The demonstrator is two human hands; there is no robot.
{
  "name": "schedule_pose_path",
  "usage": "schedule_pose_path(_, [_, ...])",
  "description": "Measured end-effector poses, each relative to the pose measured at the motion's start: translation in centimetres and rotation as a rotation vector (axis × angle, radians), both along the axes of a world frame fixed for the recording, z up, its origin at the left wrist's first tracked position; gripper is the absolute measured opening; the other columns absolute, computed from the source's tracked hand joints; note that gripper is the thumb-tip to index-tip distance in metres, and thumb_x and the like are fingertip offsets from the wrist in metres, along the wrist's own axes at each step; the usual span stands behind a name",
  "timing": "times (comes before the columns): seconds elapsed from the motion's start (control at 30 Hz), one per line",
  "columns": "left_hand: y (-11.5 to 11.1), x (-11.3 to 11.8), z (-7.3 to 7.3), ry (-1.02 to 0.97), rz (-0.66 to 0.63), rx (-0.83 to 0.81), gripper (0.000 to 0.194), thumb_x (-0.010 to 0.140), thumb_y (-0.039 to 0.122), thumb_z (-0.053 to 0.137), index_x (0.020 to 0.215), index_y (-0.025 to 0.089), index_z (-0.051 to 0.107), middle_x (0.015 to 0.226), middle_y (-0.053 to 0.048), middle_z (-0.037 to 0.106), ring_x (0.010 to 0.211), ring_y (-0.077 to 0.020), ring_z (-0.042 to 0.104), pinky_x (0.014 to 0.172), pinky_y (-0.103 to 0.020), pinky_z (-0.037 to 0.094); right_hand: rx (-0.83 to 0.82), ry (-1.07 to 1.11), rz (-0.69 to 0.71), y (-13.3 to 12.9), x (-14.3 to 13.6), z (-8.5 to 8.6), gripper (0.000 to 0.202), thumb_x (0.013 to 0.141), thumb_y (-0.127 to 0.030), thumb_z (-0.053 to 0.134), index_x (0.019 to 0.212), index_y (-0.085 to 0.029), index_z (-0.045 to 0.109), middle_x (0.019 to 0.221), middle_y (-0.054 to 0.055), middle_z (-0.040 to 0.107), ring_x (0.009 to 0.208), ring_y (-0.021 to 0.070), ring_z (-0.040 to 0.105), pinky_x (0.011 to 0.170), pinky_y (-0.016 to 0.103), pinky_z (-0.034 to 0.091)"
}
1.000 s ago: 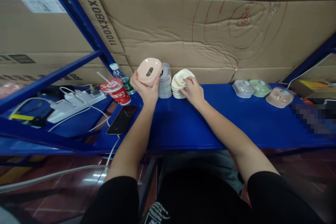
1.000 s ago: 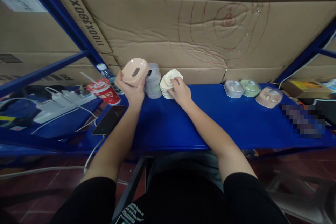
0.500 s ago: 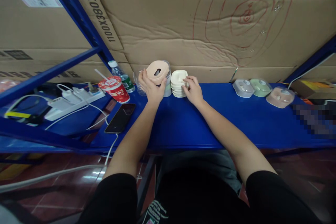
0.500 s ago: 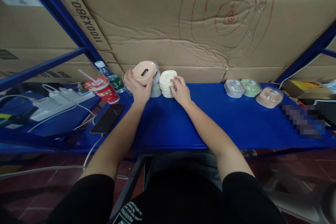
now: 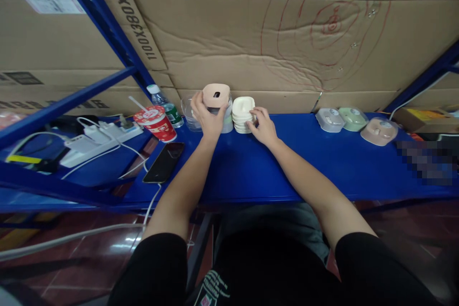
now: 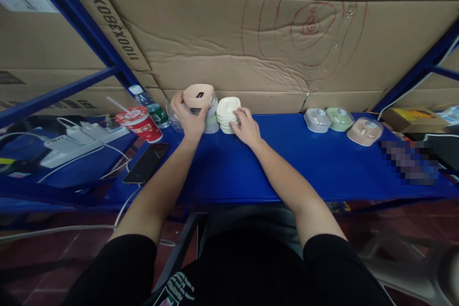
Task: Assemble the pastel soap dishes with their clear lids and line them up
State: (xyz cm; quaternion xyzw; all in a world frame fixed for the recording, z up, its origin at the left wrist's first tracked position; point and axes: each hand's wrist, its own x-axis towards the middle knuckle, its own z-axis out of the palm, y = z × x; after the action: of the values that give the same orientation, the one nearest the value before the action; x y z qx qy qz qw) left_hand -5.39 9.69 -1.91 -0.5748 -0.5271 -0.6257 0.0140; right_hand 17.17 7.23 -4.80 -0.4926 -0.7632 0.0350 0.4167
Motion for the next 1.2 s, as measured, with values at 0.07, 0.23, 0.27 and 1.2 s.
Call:
schedule_pose_path(0.07, [0.3, 0.2, 0.0, 0.014, 0.005, -0.012, 0.086, 0.078, 0.049, 0.088, 0.150, 0.022, 0.049, 0.162, -0.023, 0.043, 0.156, -0.0410, 0.037, 0.130, -0.066, 0.023, 0.005, -0.003, 0.004, 0.0, 0.1, 0.0, 0.047, 0.100, -0.046, 0.058, 0.140, -0.021, 0.061, 0.154, 0.017, 0.056, 0.111, 0.0283, 0.072, 0.094, 0.046, 0.064])
schedule_pose_path(0.23, [0.2, 0.0, -0.4, 0.059, -0.044, -0.034, 0.089, 0.082, 0.053, 0.083, 0.157, 0.022, 0.047, 0.170, -0.024, 0.035, 0.161, -0.0440, 0.029, 0.129, -0.071, 0.018, 0.036, -0.034, 0.001, 0.0, 0.2, -0.3, 0.054, 0.101, -0.050, 0.055, 0.148, -0.023, 0.054, 0.159, 0.017, 0.051, 0.131, 0.0329, 0.064, 0.100, 0.049, 0.064])
schedule_pose_path(0.27, [0.1, -0.1, -0.4, 0.068, -0.056, -0.039, 0.090, 0.083, 0.054, 0.081, 0.159, 0.022, 0.045, 0.172, -0.024, 0.033, 0.162, -0.0442, 0.027, 0.129, -0.071, 0.018, 0.039, -0.038, 0.001, -0.1, 0.2, -0.3, 0.056, 0.102, -0.052, 0.054, 0.150, -0.023, 0.053, 0.161, 0.017, 0.050, 0.132, 0.0331, 0.063, 0.100, 0.050, 0.064])
schedule_pose_path(1.2, [-4.9, 3.0, -0.7, 0.318, -0.274, 0.142, 0.067, 0.084, 0.060, 0.072, 0.137, 0.022, 0.059, 0.141, -0.018, 0.064, 0.137, -0.0379, 0.058, 0.122, -0.059, 0.039, -0.358, -0.564, -0.651, -3.7, 19.8, 2.4, 0.062, 0.102, -0.056, 0.053, 0.144, -0.012, 0.064, 0.153, 0.029, 0.058, 0.146, 0.0482, 0.047, 0.119, 0.083, 0.009])
